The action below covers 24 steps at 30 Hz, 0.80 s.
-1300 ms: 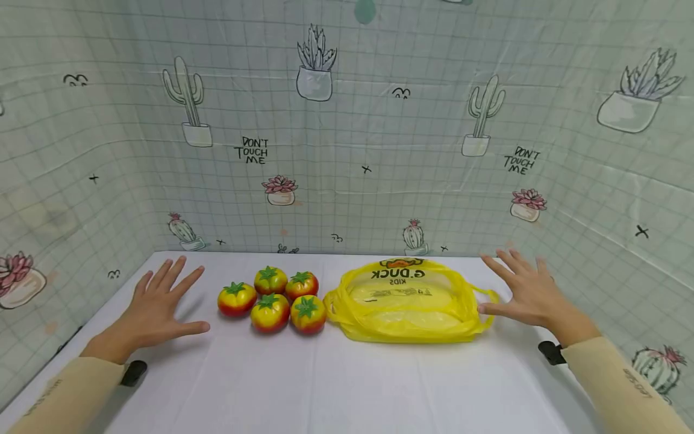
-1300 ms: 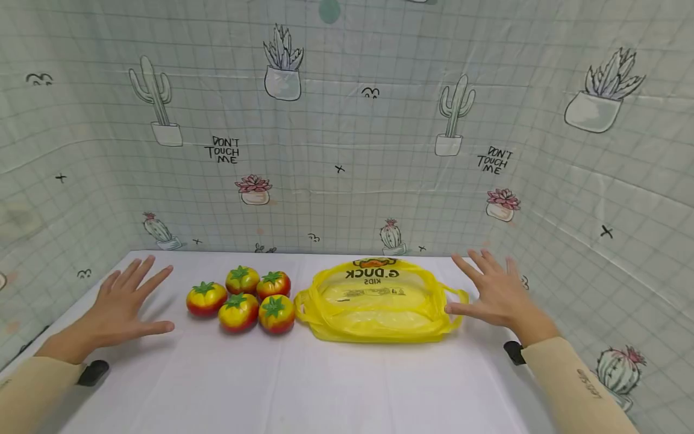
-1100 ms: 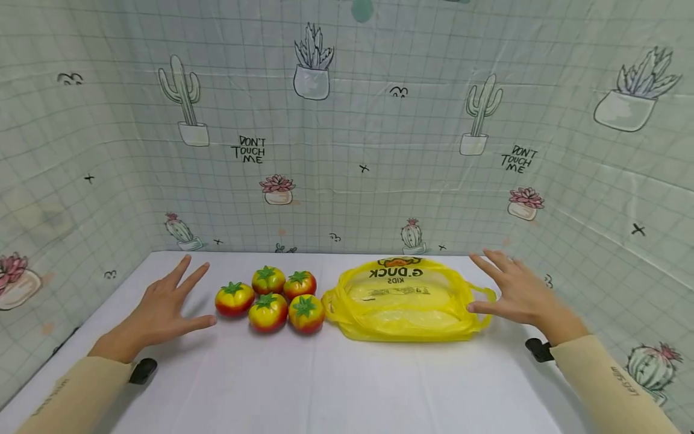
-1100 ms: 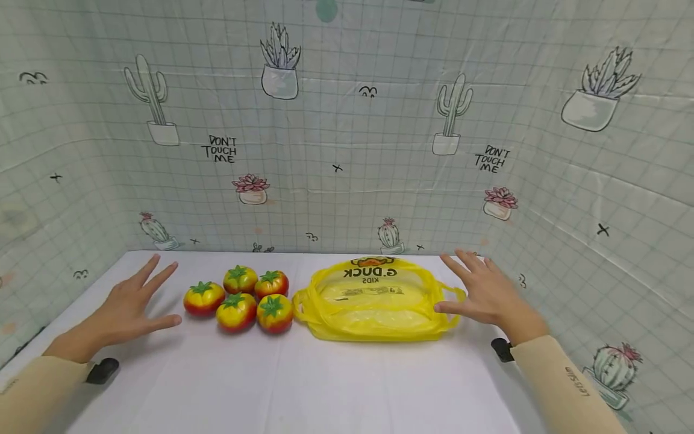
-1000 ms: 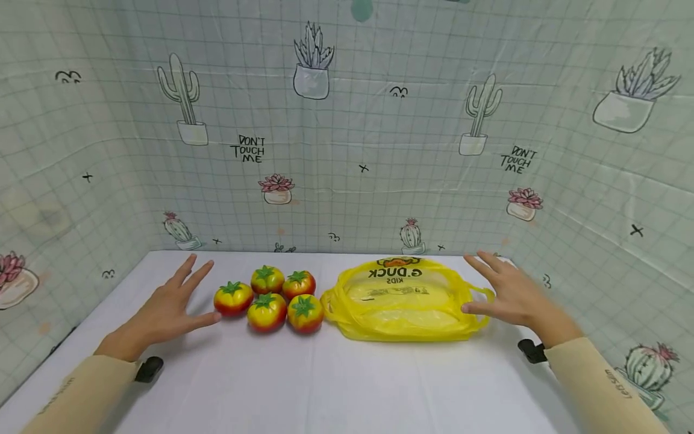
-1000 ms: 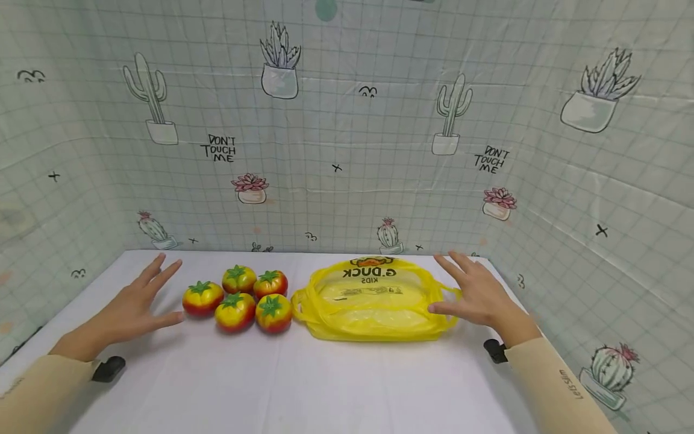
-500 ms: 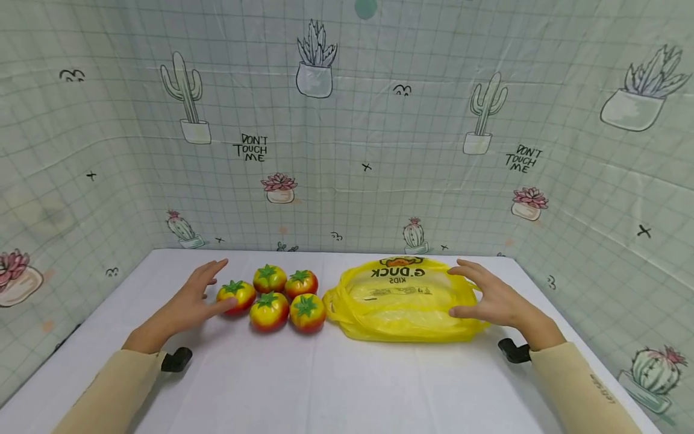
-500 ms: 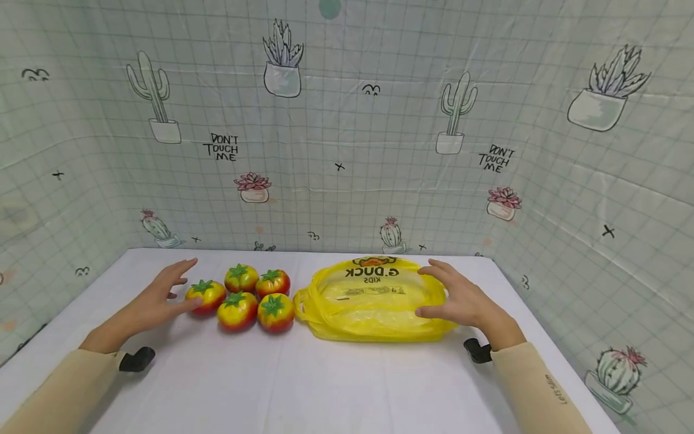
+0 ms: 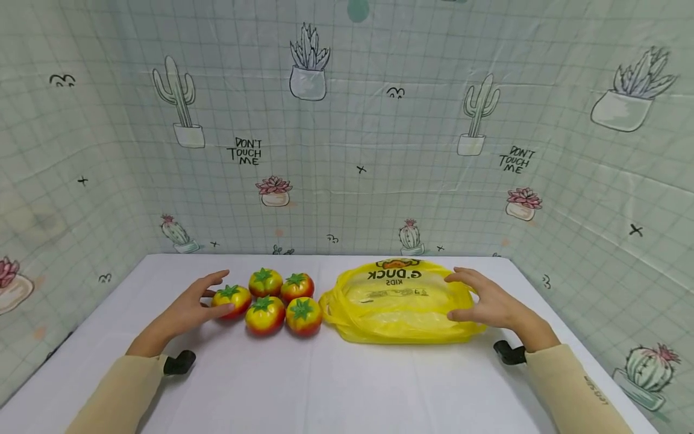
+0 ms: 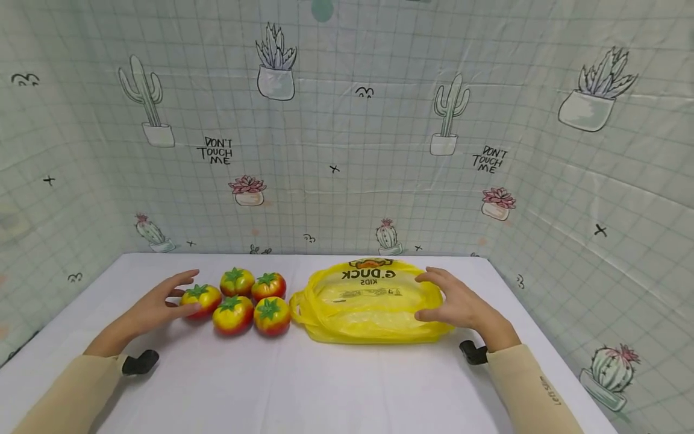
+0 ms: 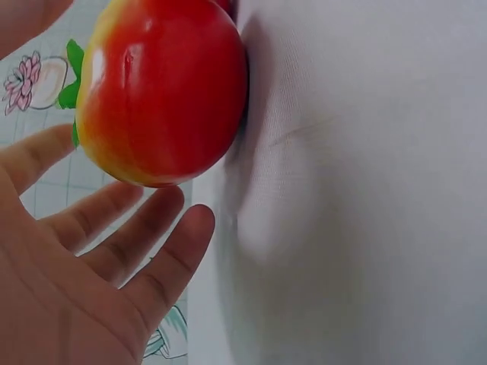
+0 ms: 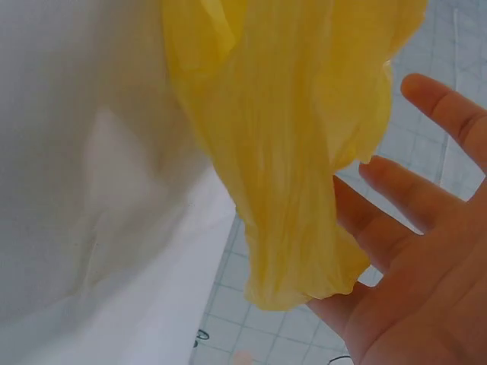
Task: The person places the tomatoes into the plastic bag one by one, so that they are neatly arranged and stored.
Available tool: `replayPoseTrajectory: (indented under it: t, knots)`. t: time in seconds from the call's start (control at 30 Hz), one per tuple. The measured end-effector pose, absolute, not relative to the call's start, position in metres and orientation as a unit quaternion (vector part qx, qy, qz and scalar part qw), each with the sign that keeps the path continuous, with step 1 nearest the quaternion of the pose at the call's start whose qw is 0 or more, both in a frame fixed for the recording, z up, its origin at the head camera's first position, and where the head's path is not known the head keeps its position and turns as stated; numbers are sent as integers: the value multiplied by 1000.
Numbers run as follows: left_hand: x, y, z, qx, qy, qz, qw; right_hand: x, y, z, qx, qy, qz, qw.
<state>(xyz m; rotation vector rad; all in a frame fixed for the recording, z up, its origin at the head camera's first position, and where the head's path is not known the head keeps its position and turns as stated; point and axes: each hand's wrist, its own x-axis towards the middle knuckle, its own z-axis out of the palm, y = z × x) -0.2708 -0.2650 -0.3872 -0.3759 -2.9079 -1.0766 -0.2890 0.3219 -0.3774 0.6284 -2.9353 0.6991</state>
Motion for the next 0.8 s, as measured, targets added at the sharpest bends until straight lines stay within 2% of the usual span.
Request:
replayPoseTrajectory:
  t: [0.8]
  knots:
    - [-271,-258,-393,-138,-931,-338,12,-295,334,-390,190,-955,228,9]
